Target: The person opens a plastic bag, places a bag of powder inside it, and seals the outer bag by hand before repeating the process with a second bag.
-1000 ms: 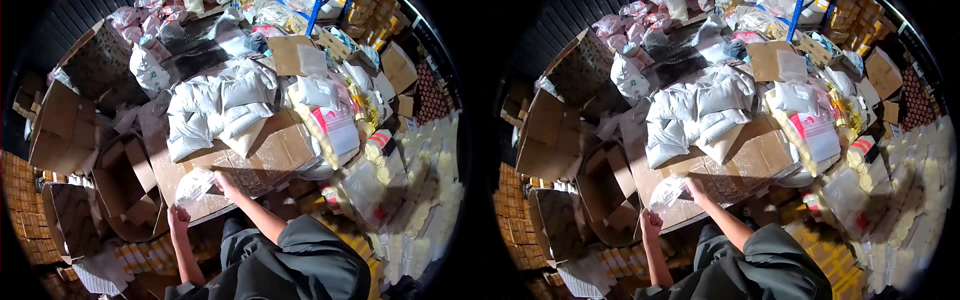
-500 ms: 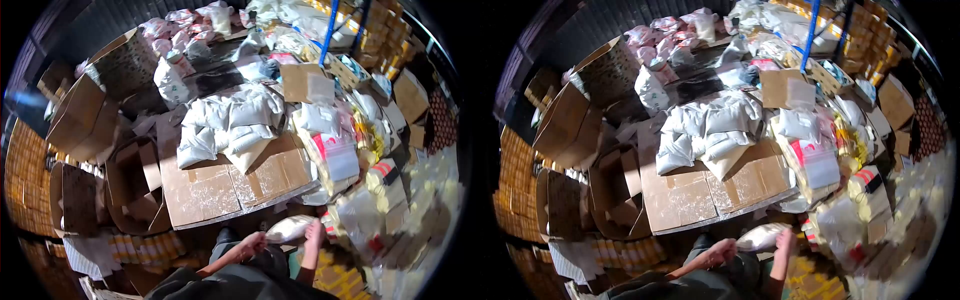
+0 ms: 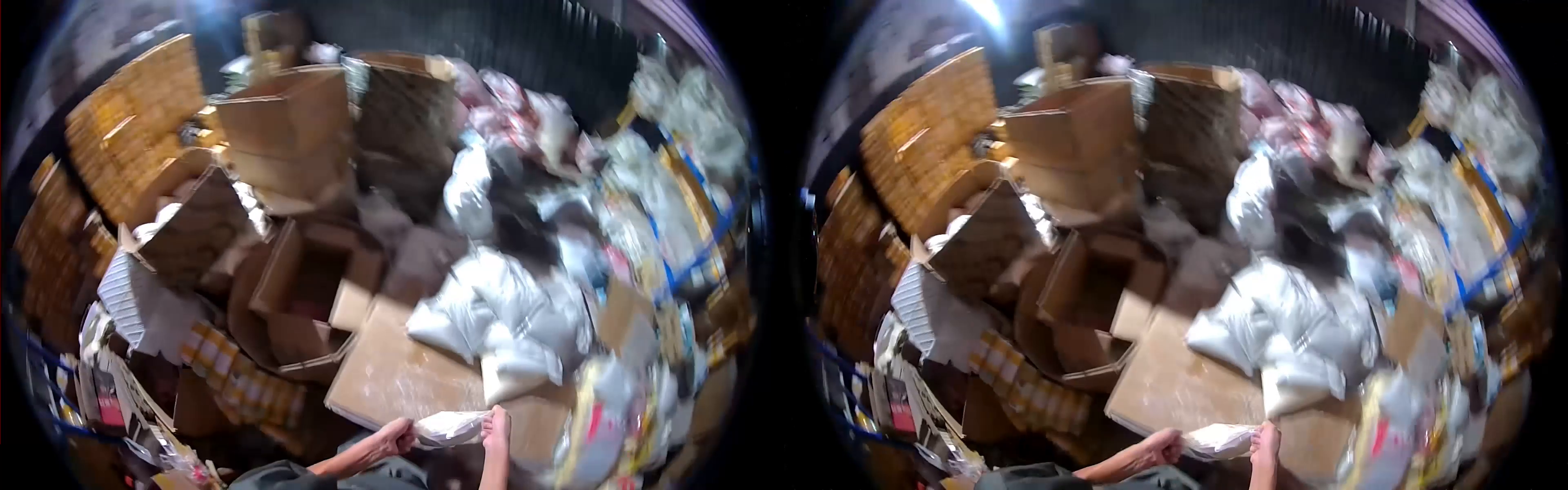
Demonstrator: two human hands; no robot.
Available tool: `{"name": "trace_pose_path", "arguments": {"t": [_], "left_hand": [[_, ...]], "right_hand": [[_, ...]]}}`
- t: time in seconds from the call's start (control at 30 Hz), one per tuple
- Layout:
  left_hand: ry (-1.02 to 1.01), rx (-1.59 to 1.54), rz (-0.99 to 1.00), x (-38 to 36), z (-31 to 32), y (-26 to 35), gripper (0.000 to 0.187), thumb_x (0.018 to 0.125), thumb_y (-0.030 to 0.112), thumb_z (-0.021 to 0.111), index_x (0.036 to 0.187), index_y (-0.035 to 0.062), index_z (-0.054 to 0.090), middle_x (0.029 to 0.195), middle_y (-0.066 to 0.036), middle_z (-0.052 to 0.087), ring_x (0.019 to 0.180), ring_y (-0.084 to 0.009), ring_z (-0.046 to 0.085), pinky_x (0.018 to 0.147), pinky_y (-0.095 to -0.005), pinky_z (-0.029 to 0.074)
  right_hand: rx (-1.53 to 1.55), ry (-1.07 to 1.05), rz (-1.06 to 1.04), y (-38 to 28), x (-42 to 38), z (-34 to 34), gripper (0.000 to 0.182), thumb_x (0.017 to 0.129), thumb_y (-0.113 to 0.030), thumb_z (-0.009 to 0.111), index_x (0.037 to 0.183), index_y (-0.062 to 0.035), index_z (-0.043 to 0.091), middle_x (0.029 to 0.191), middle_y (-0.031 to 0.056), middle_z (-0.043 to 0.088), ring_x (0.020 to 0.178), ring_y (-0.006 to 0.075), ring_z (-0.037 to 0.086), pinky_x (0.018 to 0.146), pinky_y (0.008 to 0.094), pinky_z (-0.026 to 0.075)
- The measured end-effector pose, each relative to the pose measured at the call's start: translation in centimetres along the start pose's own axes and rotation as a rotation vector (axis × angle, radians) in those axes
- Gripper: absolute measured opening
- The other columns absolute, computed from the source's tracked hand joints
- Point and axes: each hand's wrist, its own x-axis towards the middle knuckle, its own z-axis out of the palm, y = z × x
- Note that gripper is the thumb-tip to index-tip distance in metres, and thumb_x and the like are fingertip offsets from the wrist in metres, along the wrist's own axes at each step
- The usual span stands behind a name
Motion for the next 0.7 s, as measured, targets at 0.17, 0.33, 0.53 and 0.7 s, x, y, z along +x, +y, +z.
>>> {"name": "trace_pose_path", "arguments": {"t": [0.17,0.33,0.53,0.7], "left_hand": [[-0.108,0.015,1.267,-22.9,2.9,25.8,0.02,0.091,0.014,0.047,0.075,0.0083,0.056,0.059,0.0,0.049,0.046,-0.0104,0.043,0.039,-0.0251,0.028],[-0.617,0.269,1.888,-33.9,2.7,41.8,0.078,0.093,0.018,0.056,0.156,0.0216,0.009,0.162,-0.007,0.007,0.149,-0.0238,0.005,0.116,-0.0478,0.019],[-0.246,0.004,1.329,-14.8,-15.6,42.8,0.064,0.09,0.021,0.059,0.148,0.0188,0.032,0.135,-0.006,0.053,0.112,-0.0171,0.056,0.094,-0.0378,0.045],[0.25,-0.073,0.722,2.0,-28.9,24.5,0.008,0.085,0.01,0.061,0.093,0.0081,0.06,0.071,-0.005,0.06,0.06,-0.0197,0.057,0.051,-0.0313,0.045]], "right_hand": [[0.199,-0.727,-0.592,-22.5,-12.1,29.1,0.033,0.096,-0.031,0.048,0.065,-0.0194,0.045,0.054,-0.0062,0.038,0.046,0.0057,0.036,0.041,0.0216,0.026],[0.083,-1.237,-1.524,-33.9,-24.5,45.2,0.027,0.094,-0.006,0.044,0.115,-0.0055,0.06,0.129,0.0081,0.055,0.122,0.0196,0.051,0.097,0.035,0.045],[-1.333,-1.048,-1.558,-26.7,-2.4,48.7,0.026,0.088,-0.021,0.053,0.102,-0.0035,0.066,0.11,0.0108,0.066,0.1,0.0246,0.064,0.089,0.0355,0.05],[-1.184,-0.43,-1.059,-5.0,18.9,26.5,0.024,0.091,-0.023,0.054,0.094,-0.0021,0.065,0.089,0.0173,0.068,0.081,0.0314,0.066,0.075,0.0403,0.052]]}}
